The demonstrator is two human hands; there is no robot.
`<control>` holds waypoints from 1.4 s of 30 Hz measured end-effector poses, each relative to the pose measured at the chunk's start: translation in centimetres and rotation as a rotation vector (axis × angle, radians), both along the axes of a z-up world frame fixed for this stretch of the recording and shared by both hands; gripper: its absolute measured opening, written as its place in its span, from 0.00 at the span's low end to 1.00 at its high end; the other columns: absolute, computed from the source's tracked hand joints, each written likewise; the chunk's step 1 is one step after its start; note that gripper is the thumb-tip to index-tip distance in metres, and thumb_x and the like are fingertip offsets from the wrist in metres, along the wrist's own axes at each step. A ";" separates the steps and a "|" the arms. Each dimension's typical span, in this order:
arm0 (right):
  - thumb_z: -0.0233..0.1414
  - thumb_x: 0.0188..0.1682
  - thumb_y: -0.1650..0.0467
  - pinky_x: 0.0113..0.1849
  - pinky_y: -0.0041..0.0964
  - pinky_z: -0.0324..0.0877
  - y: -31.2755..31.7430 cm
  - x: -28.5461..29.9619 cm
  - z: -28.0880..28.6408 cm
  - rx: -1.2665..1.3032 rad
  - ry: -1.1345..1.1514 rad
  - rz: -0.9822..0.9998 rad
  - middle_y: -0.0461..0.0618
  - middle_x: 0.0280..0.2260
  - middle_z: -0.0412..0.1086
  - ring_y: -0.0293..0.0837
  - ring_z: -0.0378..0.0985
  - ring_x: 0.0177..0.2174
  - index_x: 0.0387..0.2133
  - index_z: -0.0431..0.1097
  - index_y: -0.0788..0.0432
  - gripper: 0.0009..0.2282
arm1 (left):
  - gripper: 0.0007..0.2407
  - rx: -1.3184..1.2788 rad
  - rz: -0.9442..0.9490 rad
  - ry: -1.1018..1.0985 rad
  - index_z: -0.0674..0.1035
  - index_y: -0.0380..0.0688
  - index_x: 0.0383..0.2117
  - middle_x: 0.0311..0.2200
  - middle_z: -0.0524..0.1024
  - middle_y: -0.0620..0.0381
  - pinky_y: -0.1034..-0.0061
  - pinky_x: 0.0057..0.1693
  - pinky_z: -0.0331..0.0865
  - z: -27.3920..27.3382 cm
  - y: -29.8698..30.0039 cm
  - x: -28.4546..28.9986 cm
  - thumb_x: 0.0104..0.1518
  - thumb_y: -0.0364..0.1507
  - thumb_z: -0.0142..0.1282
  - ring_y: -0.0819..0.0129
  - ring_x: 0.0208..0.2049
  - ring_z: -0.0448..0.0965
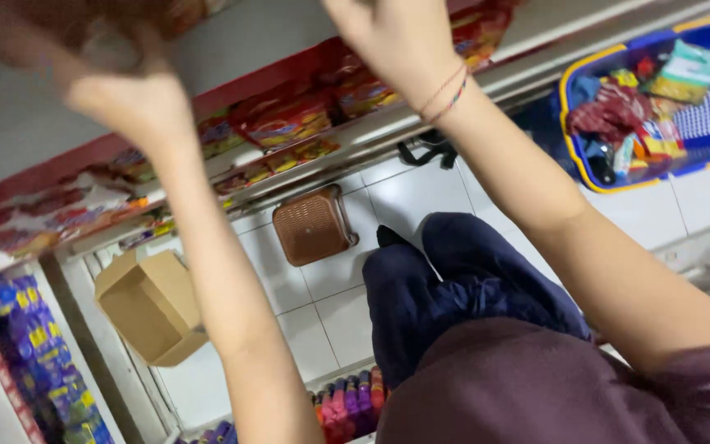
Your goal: Wiping instant noodle packets with a cloth, scanning their barcodes, and placing them onto shelves in a grocery store.
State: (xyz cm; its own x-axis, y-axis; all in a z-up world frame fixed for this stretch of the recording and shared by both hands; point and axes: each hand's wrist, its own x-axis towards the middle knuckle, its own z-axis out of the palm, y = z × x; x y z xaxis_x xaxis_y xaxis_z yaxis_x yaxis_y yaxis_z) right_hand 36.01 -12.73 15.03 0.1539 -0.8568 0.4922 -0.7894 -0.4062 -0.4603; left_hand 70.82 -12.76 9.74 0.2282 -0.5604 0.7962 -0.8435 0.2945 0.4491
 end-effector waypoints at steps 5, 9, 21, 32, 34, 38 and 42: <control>0.62 0.55 0.70 0.43 0.42 0.73 10.5 -6.4 3.1 -0.039 -0.176 0.323 0.54 0.44 0.73 0.51 0.79 0.40 0.56 0.67 0.60 0.18 | 0.22 -0.103 0.173 -0.069 0.70 0.40 0.62 0.61 0.65 0.46 0.62 0.68 0.66 5.0 7.3 -7.4 0.63 0.22 0.64 0.52 0.61 0.71; 0.61 0.48 0.70 0.40 0.43 0.73 16.1 -13.0 -4.8 0.143 -0.193 0.215 0.54 0.39 0.74 0.52 0.79 0.37 0.49 0.69 0.60 0.17 | 0.16 -0.151 0.034 -0.110 0.71 0.37 0.56 0.55 0.64 0.43 0.53 0.60 0.69 -2.6 13.1 -17.0 0.66 0.21 0.64 0.49 0.57 0.70; 0.58 0.44 0.68 0.35 0.49 0.73 23.6 -41.3 -23.1 0.872 -0.144 -0.421 0.55 0.33 0.76 0.56 0.79 0.33 0.45 0.73 0.57 0.15 | 0.15 1.125 -0.853 0.066 0.78 0.42 0.49 0.52 0.74 0.45 0.59 0.55 0.69 -16.9 19.3 -51.9 0.54 0.26 0.57 0.45 0.50 0.75; 0.59 0.42 0.69 0.41 0.49 0.74 15.9 -59.6 -39.1 0.722 -0.335 -0.544 0.63 0.35 0.76 0.60 0.80 0.37 0.47 0.71 0.65 0.19 | 0.09 0.930 -0.878 -0.868 0.84 0.59 0.39 0.66 0.61 0.50 0.31 0.57 0.59 -28.0 8.3 -73.2 0.55 0.33 0.54 0.47 0.65 0.60; 0.60 0.42 0.69 0.42 0.51 0.73 14.6 -60.3 -40.1 0.727 -0.275 -0.534 0.66 0.37 0.74 0.63 0.79 0.38 0.47 0.71 0.66 0.20 | 0.11 1.011 -0.845 -0.840 0.83 0.57 0.43 0.64 0.64 0.46 0.37 0.51 0.66 -30.8 8.6 -73.7 0.57 0.30 0.53 0.45 0.56 0.68; 0.62 0.42 0.67 0.44 0.56 0.71 12.0 -60.0 -40.7 0.786 -0.183 -0.525 0.69 0.44 0.71 0.68 0.74 0.44 0.49 0.70 0.63 0.22 | 0.08 1.121 -0.653 -0.750 0.80 0.41 0.44 0.50 0.72 0.38 0.59 0.35 0.79 -34.8 11.5 -73.1 0.62 0.25 0.50 0.49 0.31 0.84; 0.61 0.38 0.71 0.42 0.58 0.71 9.2 -59.2 -41.5 0.698 -0.066 -0.435 0.71 0.50 0.67 0.70 0.73 0.44 0.53 0.66 0.62 0.26 | 0.06 1.203 -0.440 -0.643 0.80 0.39 0.37 0.42 0.74 0.39 0.61 0.34 0.78 -32.6 12.9 -71.9 0.61 0.26 0.51 0.50 0.27 0.84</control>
